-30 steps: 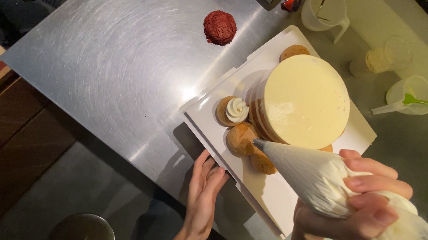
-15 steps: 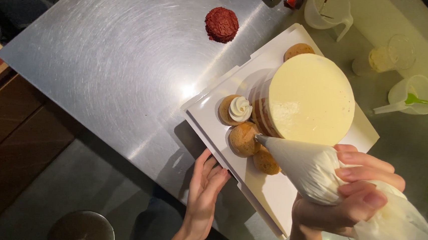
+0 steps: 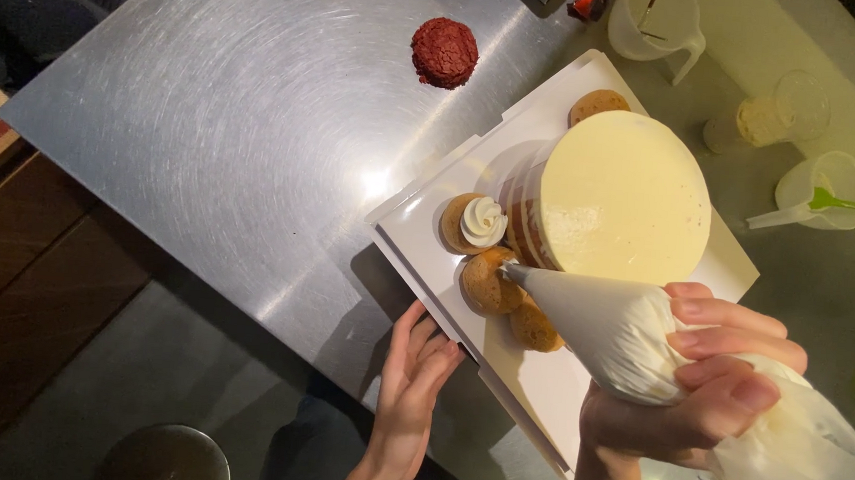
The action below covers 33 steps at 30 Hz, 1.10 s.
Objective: The person pipes cream onto small round pastries surrounding a central cake and then places a cherry on top of each cream dollop.
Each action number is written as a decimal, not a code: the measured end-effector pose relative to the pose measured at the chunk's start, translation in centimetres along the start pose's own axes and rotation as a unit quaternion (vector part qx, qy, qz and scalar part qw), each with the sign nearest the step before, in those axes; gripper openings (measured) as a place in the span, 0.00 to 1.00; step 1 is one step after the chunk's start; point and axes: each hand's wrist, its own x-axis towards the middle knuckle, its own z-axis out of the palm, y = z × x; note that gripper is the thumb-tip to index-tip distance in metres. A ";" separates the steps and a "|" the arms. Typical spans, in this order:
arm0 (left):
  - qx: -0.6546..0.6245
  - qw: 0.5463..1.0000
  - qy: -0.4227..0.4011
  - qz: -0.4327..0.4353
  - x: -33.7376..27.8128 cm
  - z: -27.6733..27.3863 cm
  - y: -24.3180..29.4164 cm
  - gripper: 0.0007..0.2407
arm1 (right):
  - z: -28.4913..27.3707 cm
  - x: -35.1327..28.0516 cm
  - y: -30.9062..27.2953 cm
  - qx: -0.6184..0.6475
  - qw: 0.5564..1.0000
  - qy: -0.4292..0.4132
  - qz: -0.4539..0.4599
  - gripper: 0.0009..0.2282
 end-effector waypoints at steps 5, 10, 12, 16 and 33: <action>0.022 0.999 0.025 -0.042 -0.3 0.5 0.7 0.33 | 0.2 -0.5 -0.2 -0.006 1.000 -0.006 -0.007 0.21; 0.019 0.999 0.016 -0.034 -0.1 0.1 0.2 0.34 | -0.1 -0.7 -0.5 -0.010 1.000 -0.017 -0.003 0.20; 0.020 0.999 0.016 -0.033 0.0 0.1 0.1 0.34 | -0.3 -0.8 -0.6 -0.004 1.000 -0.013 0.007 0.19; 0.034 0.999 0.010 -0.034 -0.2 0.1 0.3 0.35 | -0.5 -1.0 -0.7 -0.019 0.999 -0.026 -0.003 0.19; 0.018 1.000 0.008 -0.018 -0.4 0.1 0.3 0.34 | -2.4 -1.1 -0.1 0.020 0.998 -0.051 0.028 0.21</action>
